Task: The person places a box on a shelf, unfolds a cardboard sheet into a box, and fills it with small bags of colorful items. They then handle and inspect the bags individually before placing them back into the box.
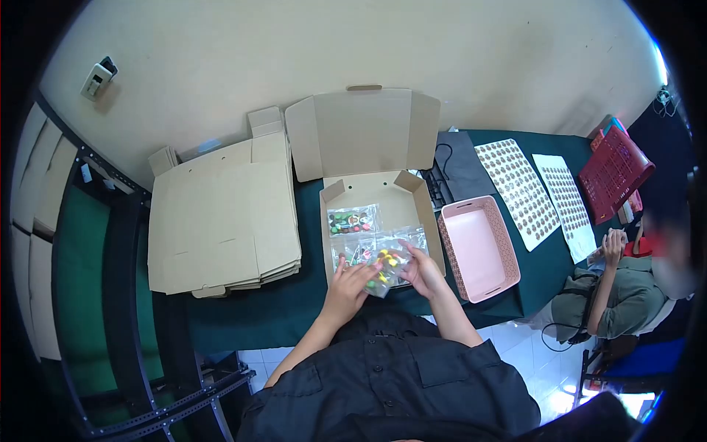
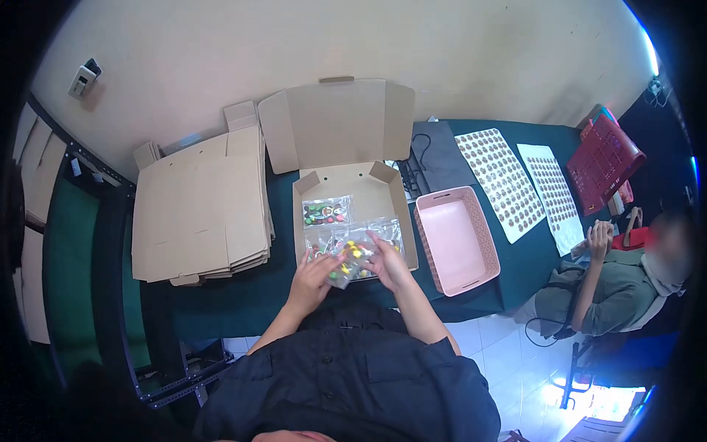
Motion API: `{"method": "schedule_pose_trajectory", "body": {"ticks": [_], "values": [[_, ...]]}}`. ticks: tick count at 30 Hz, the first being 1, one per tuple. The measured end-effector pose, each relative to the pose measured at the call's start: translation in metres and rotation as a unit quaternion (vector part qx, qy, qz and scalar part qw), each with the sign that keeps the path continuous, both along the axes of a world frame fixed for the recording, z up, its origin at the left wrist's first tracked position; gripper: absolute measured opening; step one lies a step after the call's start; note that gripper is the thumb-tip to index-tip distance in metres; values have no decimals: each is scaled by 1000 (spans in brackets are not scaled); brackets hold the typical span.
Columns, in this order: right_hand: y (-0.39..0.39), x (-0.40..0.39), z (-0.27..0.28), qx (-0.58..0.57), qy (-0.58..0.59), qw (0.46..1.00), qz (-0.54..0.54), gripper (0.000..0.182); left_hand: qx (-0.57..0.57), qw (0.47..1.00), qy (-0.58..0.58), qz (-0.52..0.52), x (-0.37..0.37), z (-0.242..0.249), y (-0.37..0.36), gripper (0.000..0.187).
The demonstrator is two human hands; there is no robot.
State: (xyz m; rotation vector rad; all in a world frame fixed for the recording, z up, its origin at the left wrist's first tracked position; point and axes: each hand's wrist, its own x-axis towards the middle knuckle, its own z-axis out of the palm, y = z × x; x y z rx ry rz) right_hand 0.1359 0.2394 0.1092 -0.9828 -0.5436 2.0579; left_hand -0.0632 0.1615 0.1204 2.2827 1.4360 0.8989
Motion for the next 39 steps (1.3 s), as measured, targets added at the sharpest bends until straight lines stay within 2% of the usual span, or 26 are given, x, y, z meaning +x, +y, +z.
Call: {"method": "schedule_pose_trajectory", "body": {"ticks": [1,2,3,4,5,6,7,8,10,11,12,14,15,17,18,19,20,23,26,27,30,32,36,37,38,39], "values": [[-2,-2,4,23,-57,997,43,50,-17,997,-70,30,-1,0,0,41],[-3,-5,2,22,-57,997,43,50,-18,997,-71,31,-2,2,0,41],[-5,-9,-1,79,-144,986,25,54,-108,974,-189,66,-3,6,0,33],[-5,-11,-2,136,-230,964,7,59,-195,927,-304,99,-3,9,1,28],[-5,-11,-2,137,-226,964,-5,57,-195,927,-305,100,-6,1,2,28],[-3,-9,-2,137,-227,964,-4,57,-219,903,-356,100,-11,-15,4,29],[-1,-5,-3,187,-224,955,60,53,-242,876,-406,99,-15,-25,5,32],[0,-2,-4,236,-219,939,122,49,-243,875,-406,99,-19,-35,6,32],[2,2,-2,195,-220,944,152,44,-290,826,-471,111,-23,-39,7,37],[2,2,-2,155,-219,946,181,40,-284,793,-531,90,-24,-42,9,33],[1,1,-3,154,-219,946,181,40,-284,793,-531,90,-22,-33,11,33],[-5,-5,-12,80,-108,980,147,33,-264,724,-627,110,-18,-8,12,38],[-8,-10,-17,79,-108,980,147,33,-293,661,-689,55,-23,-2,11,49],[-14,-22,-27,-15,80,993,83,30,-265,664,-699,28,-17,2,12,50],[-19,-29,-25,-16,80,993,83,30,-236,666,-708,1,-14,2,12,52],[-25,-35,-21,-18,68,992,105,29,-270,700,-659,53,-13,-11,10,50],[-29,-40,-18,-19,56,990,127,29,-269,700,-659,54,-10,-17,11,50],[-39,-47,-19,-23,45,986,162,28,-271,657,-689,139,0,-25,16,37],[-41,-49,-20,-21,33,985,170,27,-265,685,-665,136,0,-27,16,37],[-42,-50,-20,-29,41,987,152,27,-296,677,-661,131,-2,-31,14,39],[-40,-49,-25,-25,42,992,119,27,-286,656,-688,118,1,-36,11,39],[-32,-46,-33,-9,35,994,103,28,-295,643,-700,102,1,-30,13,46],[12,-27,-51,197,-192,961,-8,28,-294,656,-688,100,-5,-42,14,60],[21,-22,-34,241,-306,920,-38,29,-289,689,-656,101,-7,-49,15,63],[39,-11,-50,287,-323,900,-64,29,-284,722,-622,104,-8,-56,15,65],[57,0,-68,332,-339,876,-91,30,-308,725,-606,108,-10,-61,14,61]]}}
